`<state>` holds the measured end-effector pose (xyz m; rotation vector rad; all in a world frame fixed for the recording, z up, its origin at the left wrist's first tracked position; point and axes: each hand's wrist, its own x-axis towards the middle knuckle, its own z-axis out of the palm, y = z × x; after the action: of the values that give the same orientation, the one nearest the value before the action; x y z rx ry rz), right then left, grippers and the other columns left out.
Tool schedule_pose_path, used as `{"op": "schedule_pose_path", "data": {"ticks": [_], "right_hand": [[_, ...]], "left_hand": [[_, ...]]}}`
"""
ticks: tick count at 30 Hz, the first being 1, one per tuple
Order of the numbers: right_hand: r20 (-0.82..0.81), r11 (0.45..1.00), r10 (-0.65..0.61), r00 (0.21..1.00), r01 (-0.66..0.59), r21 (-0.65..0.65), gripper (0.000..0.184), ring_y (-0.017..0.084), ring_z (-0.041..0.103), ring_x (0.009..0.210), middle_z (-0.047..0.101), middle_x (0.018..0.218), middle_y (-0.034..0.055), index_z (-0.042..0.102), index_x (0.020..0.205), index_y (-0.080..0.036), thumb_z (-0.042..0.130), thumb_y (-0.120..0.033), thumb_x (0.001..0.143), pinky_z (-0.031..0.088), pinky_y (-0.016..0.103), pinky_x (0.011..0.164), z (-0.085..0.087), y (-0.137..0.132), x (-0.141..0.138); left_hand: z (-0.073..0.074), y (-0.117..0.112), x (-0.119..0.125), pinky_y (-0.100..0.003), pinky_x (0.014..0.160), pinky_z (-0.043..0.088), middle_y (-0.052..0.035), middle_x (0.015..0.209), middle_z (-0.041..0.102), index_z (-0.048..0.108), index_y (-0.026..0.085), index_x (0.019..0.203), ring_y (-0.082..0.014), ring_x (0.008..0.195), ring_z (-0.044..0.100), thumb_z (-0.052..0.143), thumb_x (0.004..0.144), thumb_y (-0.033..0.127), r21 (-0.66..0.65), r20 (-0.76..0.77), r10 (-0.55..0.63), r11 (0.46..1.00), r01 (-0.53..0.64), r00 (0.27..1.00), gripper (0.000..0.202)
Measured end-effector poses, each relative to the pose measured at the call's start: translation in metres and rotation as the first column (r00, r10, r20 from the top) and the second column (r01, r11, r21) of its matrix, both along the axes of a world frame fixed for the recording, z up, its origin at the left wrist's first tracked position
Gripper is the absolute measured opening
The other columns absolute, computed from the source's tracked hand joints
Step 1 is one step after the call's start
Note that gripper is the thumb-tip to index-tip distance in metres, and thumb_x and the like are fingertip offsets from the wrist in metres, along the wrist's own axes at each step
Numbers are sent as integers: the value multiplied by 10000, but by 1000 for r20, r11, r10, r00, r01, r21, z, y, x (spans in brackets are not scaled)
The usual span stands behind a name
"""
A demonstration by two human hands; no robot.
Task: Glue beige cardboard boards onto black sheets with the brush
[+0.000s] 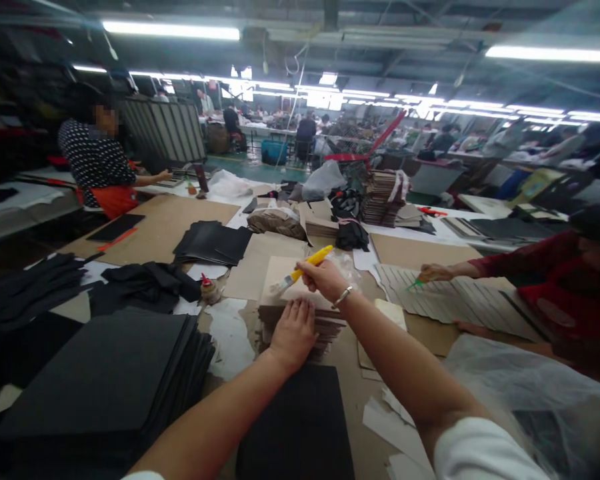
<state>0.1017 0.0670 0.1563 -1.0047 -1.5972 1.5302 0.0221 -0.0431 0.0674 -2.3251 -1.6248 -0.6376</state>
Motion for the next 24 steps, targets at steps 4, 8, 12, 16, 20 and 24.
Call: {"op": "schedule_pose_path", "data": {"ticks": [4,8,12,16,20,24], "right_hand": [[134,995,54,989,-43,-89,328,45,378,312,503,413,-47,586,652,-140,674,-456,669,269,175,313,-14,31,-30],[188,972,-226,956,234,-20,254,46,406,314,520,415,-39,568,633,-128,634,-346,745,317,169,328,-14,62,-38],[242,907,-412,879,421,16,227,44,406,300,520,405,-31,542,627,-124,578,-276,791,342,163,328,-12,76,-6],[277,836,-541,794,544,73,218,50,416,301,518,408,-25,551,641,-117,567,-274,792,352,164,326,-10,76,58],[260,791,-611,748,589,166,210,53,441,333,548,458,-26,608,768,-113,557,-315,797,370,159,351,-9,66,99],[281,823,-465,840,293,487,251,96,605,576,679,710,17,657,911,-170,595,-367,769,496,200,558,-16,25,117]], "left_hand": [[0,0,-3,-461,1029,340,-257,1325,450,442,24,1288,-339,1259,400,578,768,362,4,-3,-3,1000,3,1000,635],[5,1,-6,-436,1050,313,-234,1352,431,429,30,1302,-324,1268,390,578,766,398,-44,-37,2,999,-4,999,668],[9,-2,-7,-419,1057,288,-208,1369,421,407,41,1319,-305,1274,381,554,784,404,-75,-61,-4,997,-1,998,663],[15,-3,-7,-411,1026,306,-186,1326,473,455,77,1279,-289,1232,417,550,796,368,-75,-41,-7,997,4,999,571],[34,7,-9,-403,899,386,-131,1226,543,558,164,1117,-271,1093,490,542,810,342,-113,-42,-17,993,12,999,355],[55,25,-13,-373,815,411,-111,1135,570,579,182,988,-262,1001,499,624,753,398,-206,-79,-41,978,24,996,323]]}}
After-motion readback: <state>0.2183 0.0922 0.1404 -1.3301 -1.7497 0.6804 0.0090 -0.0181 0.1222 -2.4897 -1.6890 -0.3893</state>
